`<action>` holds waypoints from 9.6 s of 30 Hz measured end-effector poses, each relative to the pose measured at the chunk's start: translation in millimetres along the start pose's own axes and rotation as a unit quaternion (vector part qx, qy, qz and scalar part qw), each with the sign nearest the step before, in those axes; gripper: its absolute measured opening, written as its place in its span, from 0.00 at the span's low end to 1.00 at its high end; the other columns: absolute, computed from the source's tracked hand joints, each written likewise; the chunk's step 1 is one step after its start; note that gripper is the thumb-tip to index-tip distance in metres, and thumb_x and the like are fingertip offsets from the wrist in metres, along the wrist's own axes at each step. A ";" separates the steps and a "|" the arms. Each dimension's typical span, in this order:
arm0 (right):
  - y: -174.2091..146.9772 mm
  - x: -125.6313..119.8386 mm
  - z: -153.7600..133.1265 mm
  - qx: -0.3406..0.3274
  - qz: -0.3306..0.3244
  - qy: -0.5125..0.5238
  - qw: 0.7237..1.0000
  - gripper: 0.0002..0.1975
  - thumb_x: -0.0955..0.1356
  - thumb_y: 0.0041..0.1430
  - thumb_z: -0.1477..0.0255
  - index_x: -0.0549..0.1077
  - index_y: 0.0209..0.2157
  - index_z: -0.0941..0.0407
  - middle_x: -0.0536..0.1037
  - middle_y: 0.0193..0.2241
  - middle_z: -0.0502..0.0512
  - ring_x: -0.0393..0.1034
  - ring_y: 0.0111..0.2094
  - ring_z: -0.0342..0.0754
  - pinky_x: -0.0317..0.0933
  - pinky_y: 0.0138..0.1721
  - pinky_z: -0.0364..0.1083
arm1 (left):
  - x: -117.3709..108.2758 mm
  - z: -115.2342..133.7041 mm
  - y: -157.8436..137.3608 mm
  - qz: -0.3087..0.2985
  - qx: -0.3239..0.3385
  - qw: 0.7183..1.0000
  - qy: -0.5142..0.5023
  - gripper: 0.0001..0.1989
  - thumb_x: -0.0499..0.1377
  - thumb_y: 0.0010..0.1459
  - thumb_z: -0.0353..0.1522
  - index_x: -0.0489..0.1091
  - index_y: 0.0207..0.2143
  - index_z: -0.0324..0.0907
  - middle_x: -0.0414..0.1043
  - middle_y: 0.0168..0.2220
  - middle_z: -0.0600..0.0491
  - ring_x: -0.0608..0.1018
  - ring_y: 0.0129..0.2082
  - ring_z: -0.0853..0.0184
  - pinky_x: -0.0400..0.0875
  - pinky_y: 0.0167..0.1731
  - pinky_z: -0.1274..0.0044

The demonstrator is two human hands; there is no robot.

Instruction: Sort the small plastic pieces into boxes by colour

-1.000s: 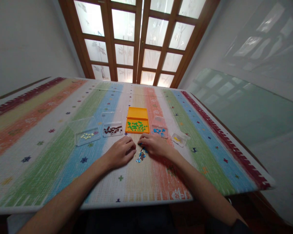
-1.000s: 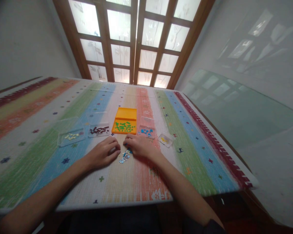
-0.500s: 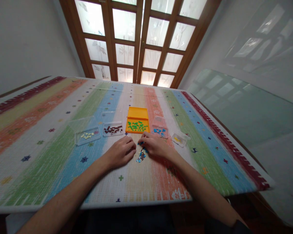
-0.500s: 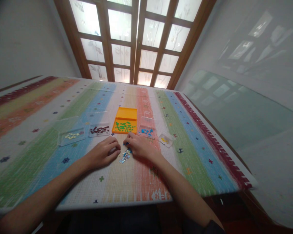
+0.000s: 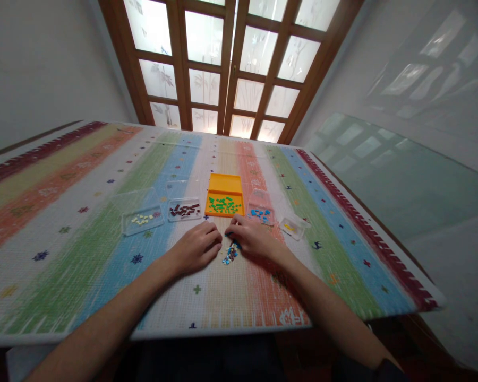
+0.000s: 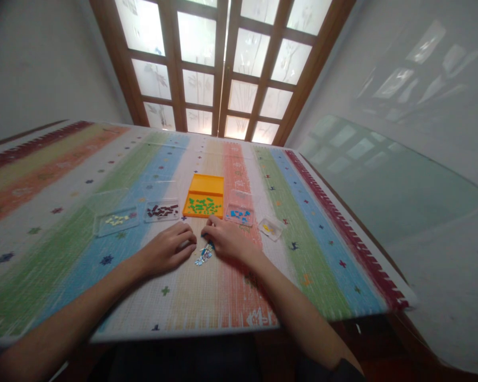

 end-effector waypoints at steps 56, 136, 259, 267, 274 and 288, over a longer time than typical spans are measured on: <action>-9.0 -47.9 76.1 0.211 0.019 -0.129 0.969 0.07 0.64 0.71 0.74 0.74 0.41 0.57 0.76 0.48 0.62 0.71 0.41 0.51 0.56 0.35 0.45 | -1.5 -0.7 -0.6 -0.008 0.021 0.999 0.023 0.10 0.51 0.70 0.30 0.70 0.37 0.41 0.70 0.37 0.49 0.73 0.37 0.63 0.68 0.38 0.70; -5.7 -49.8 88.5 0.222 0.038 -0.141 0.964 0.10 0.70 0.65 0.73 0.83 0.44 0.54 0.84 0.39 0.59 0.76 0.39 0.52 0.59 0.35 0.45 | -0.8 -2.0 -0.3 -0.021 0.011 1.000 0.020 0.11 0.50 0.71 0.31 0.71 0.38 0.42 0.71 0.38 0.48 0.73 0.38 0.62 0.70 0.39 0.68; 4.9 -61.2 90.3 0.202 -0.053 -0.038 0.977 0.09 0.70 0.55 0.80 0.83 0.34 0.56 0.77 0.24 0.50 0.66 0.25 0.43 0.53 0.29 0.43 | -1.8 -1.3 0.9 -0.038 0.009 0.999 0.033 0.11 0.50 0.72 0.32 0.70 0.39 0.42 0.71 0.39 0.48 0.72 0.39 0.62 0.69 0.41 0.69; 7.9 -60.1 88.2 0.192 -0.064 -0.045 0.978 0.10 0.70 0.55 0.80 0.84 0.32 0.56 0.76 0.22 0.50 0.63 0.23 0.42 0.52 0.28 0.43 | -1.3 -1.7 0.7 -0.042 0.009 0.999 0.028 0.11 0.49 0.71 0.32 0.71 0.39 0.42 0.71 0.39 0.48 0.73 0.39 0.61 0.70 0.42 0.68; 5.2 -59.6 91.1 0.181 -0.054 -0.032 0.981 0.05 0.70 0.58 0.78 0.80 0.33 0.57 0.75 0.23 0.50 0.65 0.26 0.43 0.53 0.28 0.41 | -0.7 -2.9 0.7 -0.041 0.011 0.998 0.036 0.11 0.50 0.71 0.32 0.70 0.39 0.42 0.71 0.39 0.48 0.73 0.39 0.61 0.69 0.41 0.68; 6.1 -65.9 83.5 0.202 -0.031 -0.055 0.977 0.09 0.69 0.56 0.81 0.81 0.33 0.57 0.77 0.25 0.51 0.68 0.26 0.45 0.55 0.31 0.43 | 0.2 -3.3 0.6 -0.048 0.008 0.998 0.037 0.10 0.50 0.71 0.32 0.70 0.39 0.42 0.71 0.39 0.48 0.73 0.40 0.61 0.69 0.42 0.68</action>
Point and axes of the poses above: each hand's wrist, its own y-axis towards the middle knuckle, its own x-axis out of the palm, z = x × y, the point moved 5 cm from there along y, towards the middle knuckle
